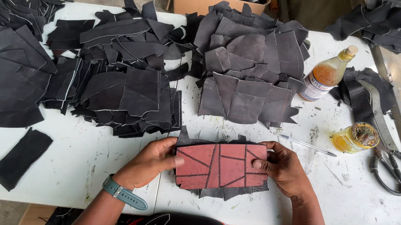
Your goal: The person places a red patterned template onto a black leather piece, aligns it, and uses a white marker to trace the pattern onto the leather. The person repeats this process with multiple leather pieces, stacking the marked pieces on the table.
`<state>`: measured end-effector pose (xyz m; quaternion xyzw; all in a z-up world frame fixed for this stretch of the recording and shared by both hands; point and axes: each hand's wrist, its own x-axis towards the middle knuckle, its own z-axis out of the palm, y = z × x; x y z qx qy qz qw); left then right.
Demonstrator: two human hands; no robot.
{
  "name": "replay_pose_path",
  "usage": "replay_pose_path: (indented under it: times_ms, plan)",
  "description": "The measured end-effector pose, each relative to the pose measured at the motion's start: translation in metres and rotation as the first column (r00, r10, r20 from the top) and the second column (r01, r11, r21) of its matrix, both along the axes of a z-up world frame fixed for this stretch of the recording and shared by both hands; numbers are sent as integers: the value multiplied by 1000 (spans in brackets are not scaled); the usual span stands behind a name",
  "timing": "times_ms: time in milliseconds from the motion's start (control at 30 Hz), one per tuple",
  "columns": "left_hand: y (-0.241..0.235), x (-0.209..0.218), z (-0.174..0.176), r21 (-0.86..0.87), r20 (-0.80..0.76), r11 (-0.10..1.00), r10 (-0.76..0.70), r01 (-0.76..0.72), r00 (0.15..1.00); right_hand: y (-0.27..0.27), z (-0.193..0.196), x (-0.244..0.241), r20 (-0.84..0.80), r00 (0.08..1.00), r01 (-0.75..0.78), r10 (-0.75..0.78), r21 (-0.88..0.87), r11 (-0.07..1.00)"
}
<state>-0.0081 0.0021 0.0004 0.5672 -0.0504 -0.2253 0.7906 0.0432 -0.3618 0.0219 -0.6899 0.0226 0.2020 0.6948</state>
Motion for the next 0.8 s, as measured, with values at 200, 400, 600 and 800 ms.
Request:
replay_pose_path:
  times_ms: [200, 400, 600, 800]
  plan:
    - [-8, 3, 7, 87, 65, 995, 43, -48, 997, -2, -4, 3, 24, 1000, 6, -6, 11, 1000]
    - [-11, 4, 5, 147, 81, 986, 66, -78, 994, -6, -10, -2, 43, 999, -16, 10, 132, 991]
    - [-17, 5, 7, 163, 125, 982, 71, -91, 990, -9, -6, -15, 45, 999, -36, 23, 312, 949]
    - [-12, 8, 4, 106, 56, 992, 64, -69, 996, -2, 3, -19, 91, 996, -5, -18, 240, 971]
